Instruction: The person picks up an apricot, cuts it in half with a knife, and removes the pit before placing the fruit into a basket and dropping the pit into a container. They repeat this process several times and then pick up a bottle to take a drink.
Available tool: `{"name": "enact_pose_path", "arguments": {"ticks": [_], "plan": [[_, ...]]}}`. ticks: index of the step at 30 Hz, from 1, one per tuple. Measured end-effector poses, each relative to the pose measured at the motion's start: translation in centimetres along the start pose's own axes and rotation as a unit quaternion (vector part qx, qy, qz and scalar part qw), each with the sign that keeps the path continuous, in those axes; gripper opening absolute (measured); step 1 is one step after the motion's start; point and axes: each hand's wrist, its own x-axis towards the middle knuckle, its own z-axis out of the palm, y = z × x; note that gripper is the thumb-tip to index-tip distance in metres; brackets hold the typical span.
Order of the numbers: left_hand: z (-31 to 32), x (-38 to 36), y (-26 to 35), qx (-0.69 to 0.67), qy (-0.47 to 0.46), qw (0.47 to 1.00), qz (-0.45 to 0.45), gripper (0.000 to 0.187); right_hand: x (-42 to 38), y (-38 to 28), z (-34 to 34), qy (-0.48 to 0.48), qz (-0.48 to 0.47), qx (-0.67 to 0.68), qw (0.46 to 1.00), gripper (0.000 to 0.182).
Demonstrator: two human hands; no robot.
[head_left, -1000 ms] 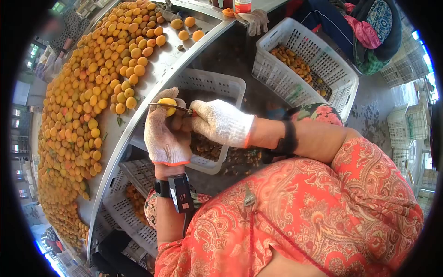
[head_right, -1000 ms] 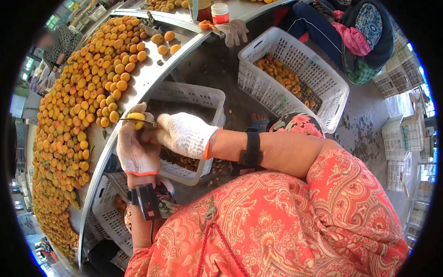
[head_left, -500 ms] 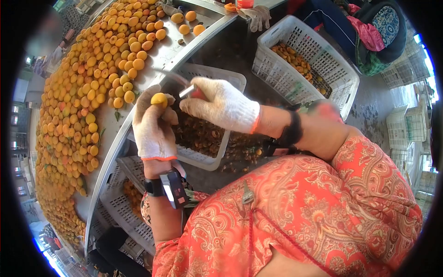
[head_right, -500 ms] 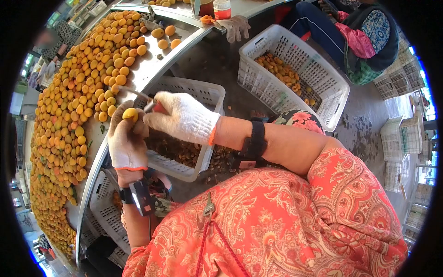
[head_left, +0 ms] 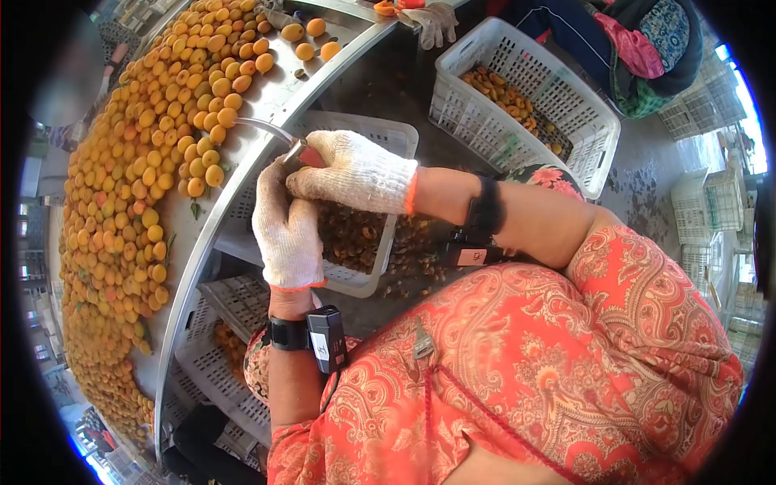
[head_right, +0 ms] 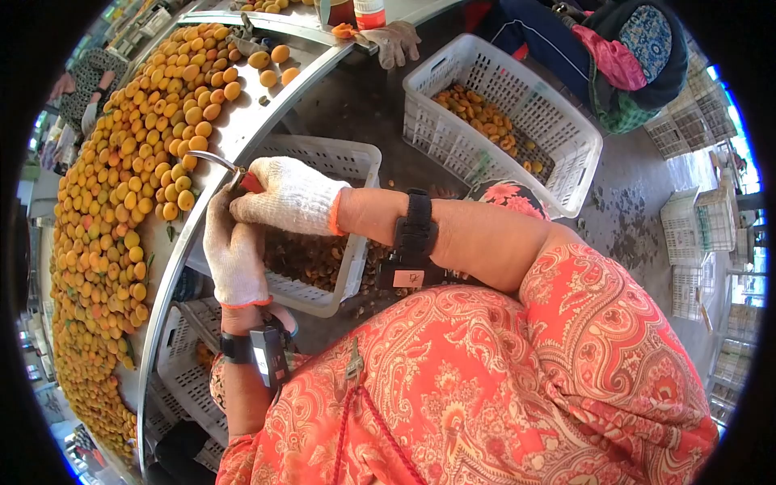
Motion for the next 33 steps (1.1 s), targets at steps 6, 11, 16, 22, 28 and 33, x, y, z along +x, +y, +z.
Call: {"name": "enact_pose_path", "arguments": {"ticks": [6, 11, 16, 22, 28, 33], "plan": [[1.6, -0.5, 3.3, -0.238, 0.074, 0.958, -0.143, 0.033, -0.1, -0.1, 0.6, -0.012, 0.012, 0.268, 0.963, 0.018], [-0.1, -0.1, 2.0, -0.353, 0.028, 0.924, -0.142, 0.022, -0.8, -1.3, -0.5, -0.032, 0.087, 0.373, 0.923, 0.017], [-1.1, -0.1, 1.5, -0.426, 0.015, 0.890, -0.165, 0.021, -0.7, -1.1, -0.2, 0.010, 0.095, 0.376, 0.922, 0.013], [-0.5, -0.1, 1.2, -0.388, 0.065, 0.901, -0.182, 0.025, -0.7, -0.7, -0.1, 0.007, 0.095, 0.323, 0.941, 0.015], [-0.1, 0.8, 0.4, -0.444, 0.126, 0.849, -0.258, 0.025, -0.5, 0.0, 0.7, 0.022, -0.038, 0.118, 0.992, 0.027], [-2.7, 0.3, -1.7, -0.476, -0.117, 0.826, -0.279, 0.027, -0.7, -0.3, 0.3, 0.041, -0.037, 0.094, 0.994, 0.034]]}}
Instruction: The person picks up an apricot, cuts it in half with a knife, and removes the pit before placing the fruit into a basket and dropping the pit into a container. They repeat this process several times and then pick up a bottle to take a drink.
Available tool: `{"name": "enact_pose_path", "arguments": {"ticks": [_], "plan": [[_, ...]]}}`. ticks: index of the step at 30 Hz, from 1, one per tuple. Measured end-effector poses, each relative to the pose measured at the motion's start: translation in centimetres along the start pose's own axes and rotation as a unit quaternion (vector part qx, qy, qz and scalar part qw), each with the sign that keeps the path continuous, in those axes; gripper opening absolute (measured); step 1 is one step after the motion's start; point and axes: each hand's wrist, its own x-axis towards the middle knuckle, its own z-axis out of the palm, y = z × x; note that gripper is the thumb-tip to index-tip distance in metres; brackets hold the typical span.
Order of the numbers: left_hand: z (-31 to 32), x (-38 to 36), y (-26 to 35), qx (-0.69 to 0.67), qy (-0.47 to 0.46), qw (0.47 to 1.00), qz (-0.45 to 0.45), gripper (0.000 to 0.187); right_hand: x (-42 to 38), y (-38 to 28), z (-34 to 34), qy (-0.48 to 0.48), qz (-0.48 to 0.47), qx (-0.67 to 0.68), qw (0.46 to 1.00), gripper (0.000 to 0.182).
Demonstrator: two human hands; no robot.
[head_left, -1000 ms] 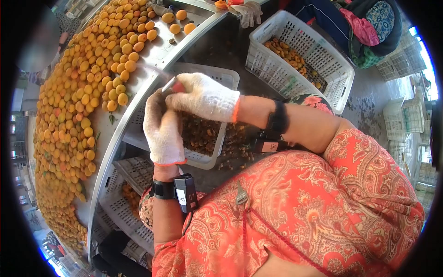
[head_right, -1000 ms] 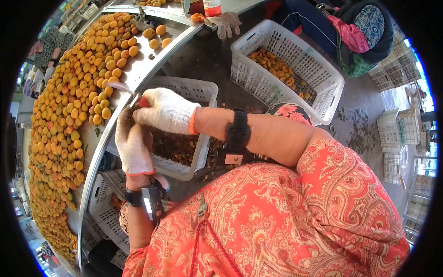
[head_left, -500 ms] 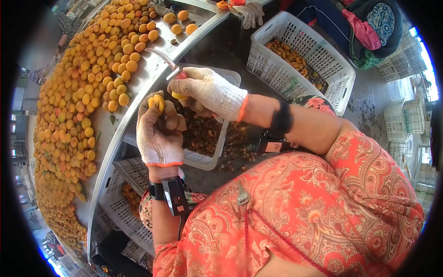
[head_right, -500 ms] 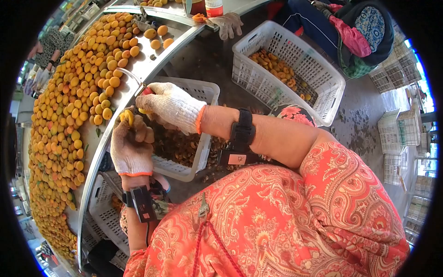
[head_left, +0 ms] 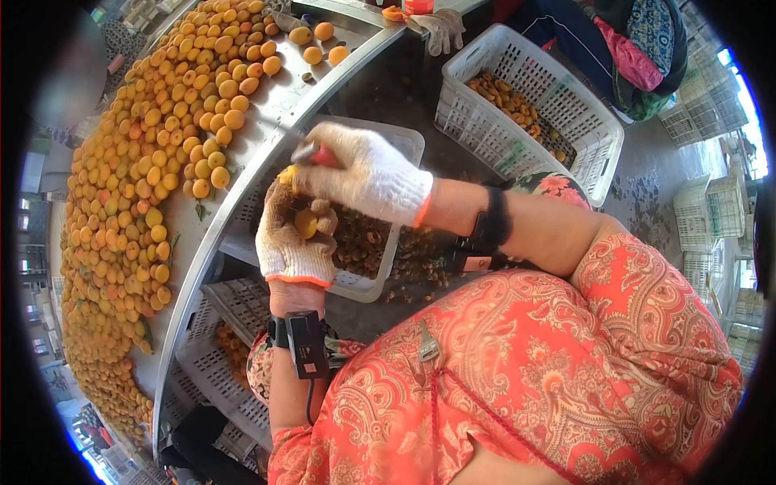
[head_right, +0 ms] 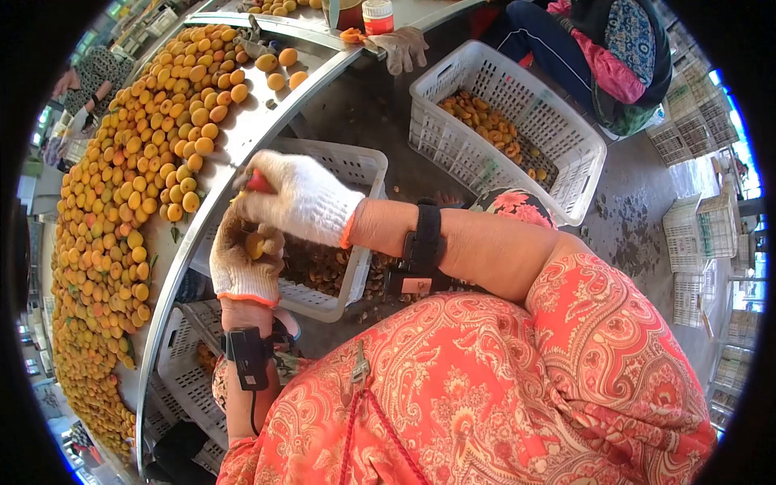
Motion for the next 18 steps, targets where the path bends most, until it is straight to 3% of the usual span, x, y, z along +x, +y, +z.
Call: {"name": "enact_pose_path", "arguments": {"ticks": [1, 2, 5, 8, 10, 13, 18], "plan": [[0.9, 0.0, -0.6, -0.003, 0.124, 0.991, 0.041, 0.022, 0.4, 0.6, 0.0, 0.059, -0.061, -0.043, 0.995, 0.034], [1.7, 0.2, -0.8, -0.003, 0.124, 0.991, 0.041, 0.022, 0.5, 0.6, -0.8, 0.068, -0.030, -0.105, 0.992, 0.037], [4.2, 0.3, -1.5, 0.113, 0.236, 0.958, 0.122, 0.017, 0.4, 1.1, -0.2, 0.073, -0.001, -0.144, 0.987, 0.038], [5.9, -0.2, -1.8, 0.220, 0.226, 0.937, 0.149, 0.016, 0.1, 1.3, 0.1, 0.052, 0.002, -0.157, 0.986, 0.034], [5.8, 0.1, -2.0, 0.175, 0.241, 0.944, 0.139, 0.017, 0.2, 1.4, -0.1, 0.045, 0.014, -0.076, 0.996, 0.030], [5.7, 0.2, -2.1, 0.163, 0.274, 0.939, 0.129, 0.019, 0.0, 1.2, -0.1, 0.059, 0.005, -0.113, 0.992, 0.027], [5.2, 0.1, -1.9, 0.178, 0.223, 0.952, 0.113, 0.026, 0.0, 1.0, -0.1, 0.040, 0.015, -0.055, 0.998, 0.028]]}}
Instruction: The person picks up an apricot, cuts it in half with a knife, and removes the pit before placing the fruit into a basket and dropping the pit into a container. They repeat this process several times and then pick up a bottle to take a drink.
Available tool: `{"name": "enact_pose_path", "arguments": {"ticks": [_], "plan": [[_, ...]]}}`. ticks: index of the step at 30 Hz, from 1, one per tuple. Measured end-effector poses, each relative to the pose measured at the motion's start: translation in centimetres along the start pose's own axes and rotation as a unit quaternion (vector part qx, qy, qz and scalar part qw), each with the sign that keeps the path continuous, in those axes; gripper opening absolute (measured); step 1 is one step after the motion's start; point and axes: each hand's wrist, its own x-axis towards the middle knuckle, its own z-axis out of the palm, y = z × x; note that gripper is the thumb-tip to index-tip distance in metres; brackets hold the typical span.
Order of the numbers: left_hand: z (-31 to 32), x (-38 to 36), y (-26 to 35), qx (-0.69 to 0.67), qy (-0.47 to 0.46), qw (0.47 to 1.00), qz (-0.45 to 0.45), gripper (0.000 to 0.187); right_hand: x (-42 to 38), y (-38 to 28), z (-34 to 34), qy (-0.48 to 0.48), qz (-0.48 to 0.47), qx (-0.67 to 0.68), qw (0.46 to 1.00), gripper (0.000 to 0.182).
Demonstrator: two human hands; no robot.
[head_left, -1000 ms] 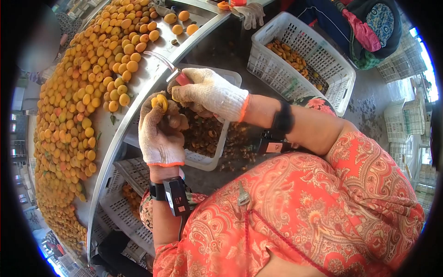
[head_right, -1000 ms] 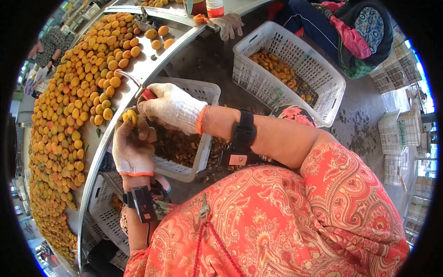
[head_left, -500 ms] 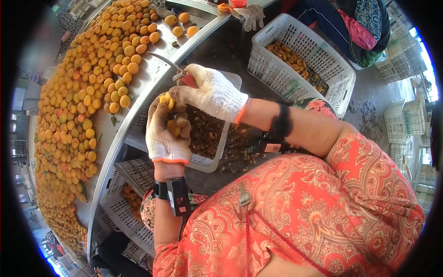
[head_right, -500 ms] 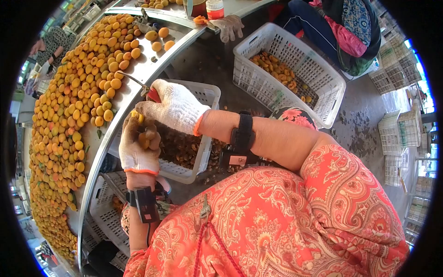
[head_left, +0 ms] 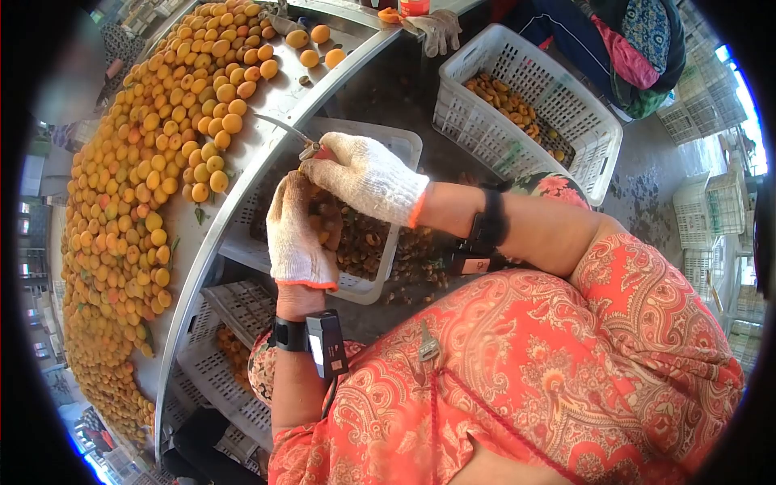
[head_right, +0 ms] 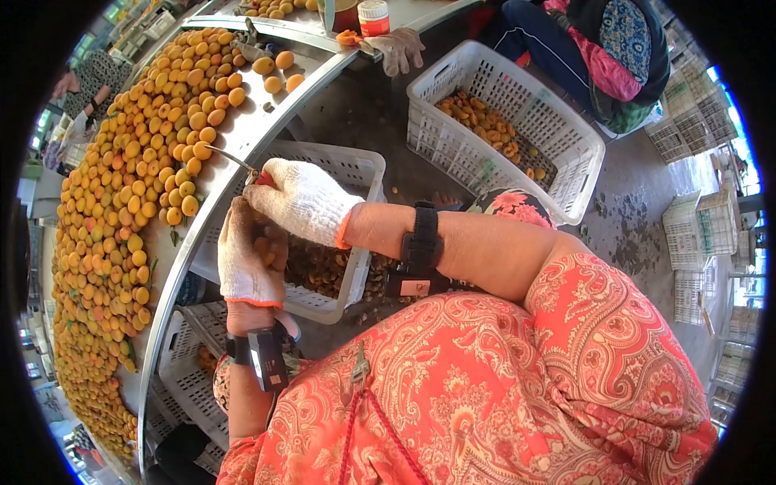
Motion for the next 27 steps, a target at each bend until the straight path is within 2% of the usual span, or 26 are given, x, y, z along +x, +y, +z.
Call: {"name": "enact_pose_path", "arguments": {"ticks": [7, 9, 11, 13, 20, 22, 27], "plan": [[0.0, -0.1, -0.2, -0.029, 0.018, 0.999, -0.006, 0.028, 0.0, -1.1, -0.3, -0.048, 0.060, 0.063, 0.995, 0.032], [-0.6, 0.2, -0.3, -0.037, -0.016, 0.999, -0.014, 0.031, 0.2, -0.6, 0.0, -0.046, 0.058, 0.057, 0.996, 0.032], [-0.3, -0.5, -0.3, -0.035, -0.003, 0.999, -0.016, 0.031, -0.3, -0.4, 0.3, -0.046, 0.060, 0.054, 0.996, 0.031], [-0.2, -0.7, -0.4, -0.036, 0.005, 0.999, -0.013, 0.032, -0.4, -0.4, 0.4, -0.068, 0.080, 0.127, 0.986, 0.030], [-0.3, -0.8, -0.2, -0.070, 0.008, 0.997, -0.044, 0.028, -0.5, -0.6, 0.0, -0.077, 0.059, 0.116, 0.988, 0.028], [-0.1, -0.1, -0.2, -0.097, 0.003, 0.994, -0.051, 0.026, 0.3, -0.4, -0.4, -0.088, 0.018, 0.078, 0.993, 0.028], [1.3, -0.5, 0.1, -0.113, 0.080, 0.989, -0.058, 0.023, 0.2, -0.2, -0.2, -0.087, 0.029, 0.083, 0.992, 0.028]]}}
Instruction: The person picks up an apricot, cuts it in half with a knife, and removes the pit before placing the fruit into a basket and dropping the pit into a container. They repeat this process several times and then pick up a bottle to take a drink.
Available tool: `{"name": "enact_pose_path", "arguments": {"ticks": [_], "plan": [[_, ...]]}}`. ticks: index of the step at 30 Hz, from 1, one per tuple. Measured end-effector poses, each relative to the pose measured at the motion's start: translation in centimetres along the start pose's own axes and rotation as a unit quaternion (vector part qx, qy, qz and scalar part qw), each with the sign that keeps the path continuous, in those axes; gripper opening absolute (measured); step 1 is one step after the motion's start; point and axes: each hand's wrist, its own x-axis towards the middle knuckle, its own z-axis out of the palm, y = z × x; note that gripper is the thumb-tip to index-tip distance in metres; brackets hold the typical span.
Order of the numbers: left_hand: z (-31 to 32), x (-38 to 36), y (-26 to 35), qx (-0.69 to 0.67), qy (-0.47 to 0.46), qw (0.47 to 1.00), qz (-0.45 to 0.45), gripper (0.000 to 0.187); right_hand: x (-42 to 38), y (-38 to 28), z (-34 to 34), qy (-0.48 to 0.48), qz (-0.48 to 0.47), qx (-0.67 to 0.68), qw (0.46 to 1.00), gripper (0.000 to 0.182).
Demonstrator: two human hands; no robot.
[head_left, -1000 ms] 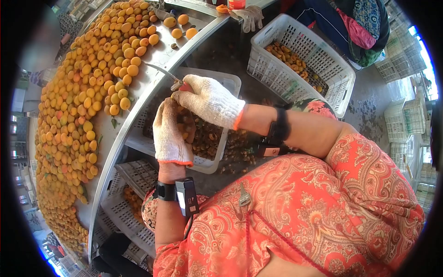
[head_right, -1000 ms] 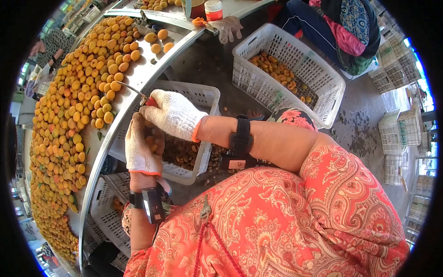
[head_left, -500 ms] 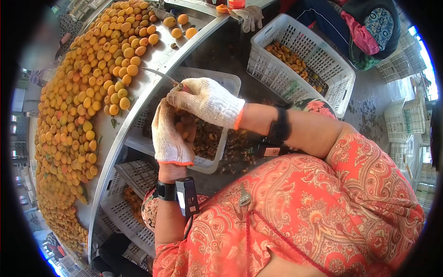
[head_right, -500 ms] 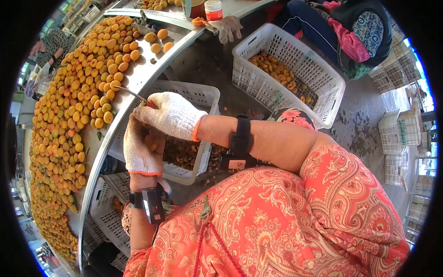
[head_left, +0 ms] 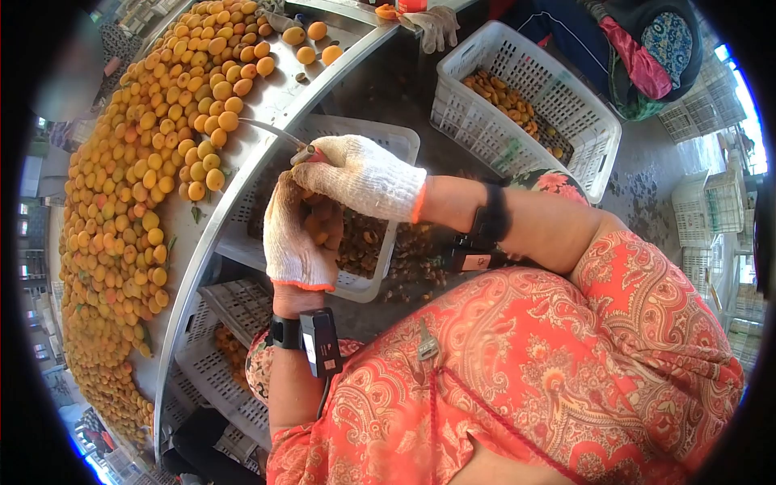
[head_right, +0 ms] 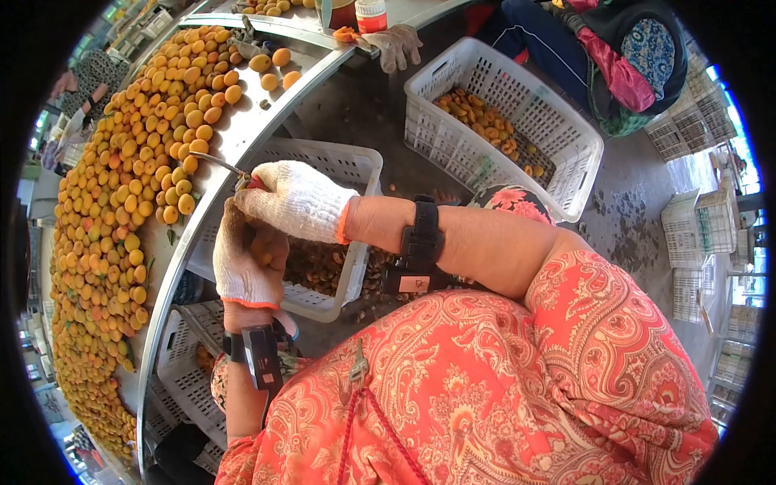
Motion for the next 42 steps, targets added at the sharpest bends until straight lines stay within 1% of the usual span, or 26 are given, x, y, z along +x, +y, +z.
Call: {"name": "enact_pose_path", "arguments": {"ticks": [1, 3, 4, 6, 7, 8, 9, 10, 13, 15, 19, 21, 22, 24, 25, 27, 30, 35, 37, 38, 39, 40, 41, 42], "plan": [[-0.3, 0.2, 0.0, 0.000, 0.000, 1.000, 0.000, 0.023, 0.0, -0.1, 0.0, 0.001, 0.005, -0.002, 1.000, 0.028], [-0.9, 0.7, 0.0, -0.010, -0.049, 0.998, -0.022, 0.025, -0.2, -0.2, 0.3, 0.006, 0.011, 0.005, 1.000, 0.027], [-0.6, 0.5, 0.0, -0.010, -0.049, 0.998, -0.022, 0.025, -0.3, -0.4, 0.4, 0.012, 0.016, 0.012, 1.000, 0.027], [0.3, -0.1, 0.1, 0.003, 0.004, 1.000, -0.010, 0.028, -0.5, -0.9, 0.4, 0.011, 0.025, 0.013, 1.000, 0.026], [-0.5, 0.3, 0.0, 0.004, 0.005, 1.000, -0.010, 0.028, -0.6, -1.1, 0.4, 0.010, 0.034, 0.015, 0.999, 0.026], [-1.9, 1.1, 0.0, -0.002, -0.050, 0.998, -0.025, 0.031, -0.6, -1.0, 0.4, 0.010, 0.035, 0.015, 0.999, 0.026], [-2.4, 1.3, 0.1, -0.007, -0.104, 0.994, -0.039, 0.034, -0.6, -0.9, 0.3, 0.018, -0.001, -0.058, 0.998, 0.027], [-2.5, 1.4, 0.0, -0.007, -0.104, 0.994, -0.039, 0.034, -0.6, -0.8, 0.3, 0.025, -0.037, -0.131, 0.990, 0.028], [-1.8, 1.2, 0.1, 0.007, -0.085, 0.996, -0.039, 0.036, -0.5, -0.5, 0.4, 0.029, -0.038, -0.103, 0.993, 0.030], [-0.6, 0.7, 0.2, 0.031, -0.020, 0.999, -0.040, 0.031, -0.6, -0.5, 0.4, 0.028, -0.038, -0.107, 0.993, 0.030], [-1.1, 0.8, 0.3, 0.033, -0.027, 0.998, -0.039, 0.033, -0.7, -0.8, 0.2, 0.024, -0.043, -0.120, 0.992, 0.030], [-2.2, 1.6, 0.2, 0.019, -0.093, 0.994, -0.057, 0.034, -0.6, -0.6, 0.2, 0.022, -0.054, -0.129, 0.990, 0.029], [-2.7, 1.8, 0.2, 0.019, -0.093, 0.994, -0.057, 0.034, -0.6, -0.5, 0.2, 0.020, -0.064, -0.138, 0.988, 0.029], [-3.2, 2.0, 0.2, 0.027, -0.137, 0.989, -0.048, 0.036, -0.6, -0.5, 0.1, 0.019, -0.079, -0.139, 0.987, 0.029], [-3.0, 1.9, 0.1, 0.027, -0.137, 0.989, -0.048, 0.036, -0.6, -0.5, 0.1, 0.018, -0.093, -0.140, 0.986, 0.029], [-2.1, 1.4, 0.1, 0.027, -0.096, 0.995, -0.020, 0.037, -0.8, -0.9, 0.2, 0.018, -0.088, -0.147, 0.985, 0.029], [-1.6, 1.3, 0.0, 0.026, -0.072, 0.997, -0.015, 0.035, -0.8, -0.8, 0.1, 0.019, -0.092, -0.154, 0.984, 0.028], [-1.3, 1.3, -0.2, 0.046, -0.066, 0.997, 0.017, 0.033, -0.7, -0.2, 0.4, 0.041, -0.096, -0.155, 0.982, 0.027], [-1.4, 1.6, -0.2, 0.060, -0.060, 0.996, 0.029, 0.032, -0.4, 0.2, 0.7, 0.070, -0.100, -0.133, 0.983, 0.036], [-1.5, 2.1, -0.3, 0.039, -0.088, 0.995, 0.036, 0.031, -0.3, 0.3, 0.6, 0.070, -0.096, -0.133, 0.984, 0.036], [-1.5, 2.2, -0.6, 0.016, -0.115, 0.992, 0.040, 0.031, -0.3, 0.3, 0.5, 0.055, -0.118, -0.140, 0.982, 0.036], [-1.1, 1.9, -0.7, -0.017, -0.113, 0.992, 0.045, 0.032, -0.4, 0.4, 0.3, 0.041, -0.139, -0.148, 0.978, 0.036], [-1.2, 1.7, -0.7, -0.018, -0.113, 0.993, 0.040, 0.032, -0.4, 0.6, 0.2, 0.041, -0.134, -0.148, 0.979, 0.036], [-1.5, 1.5, -0.6, -0.003, -0.095, 0.995, 0.025, 0.032, -0.4, 0.9, 0.3, 0.039, -0.154, -0.164, 0.974, 0.030]]}}
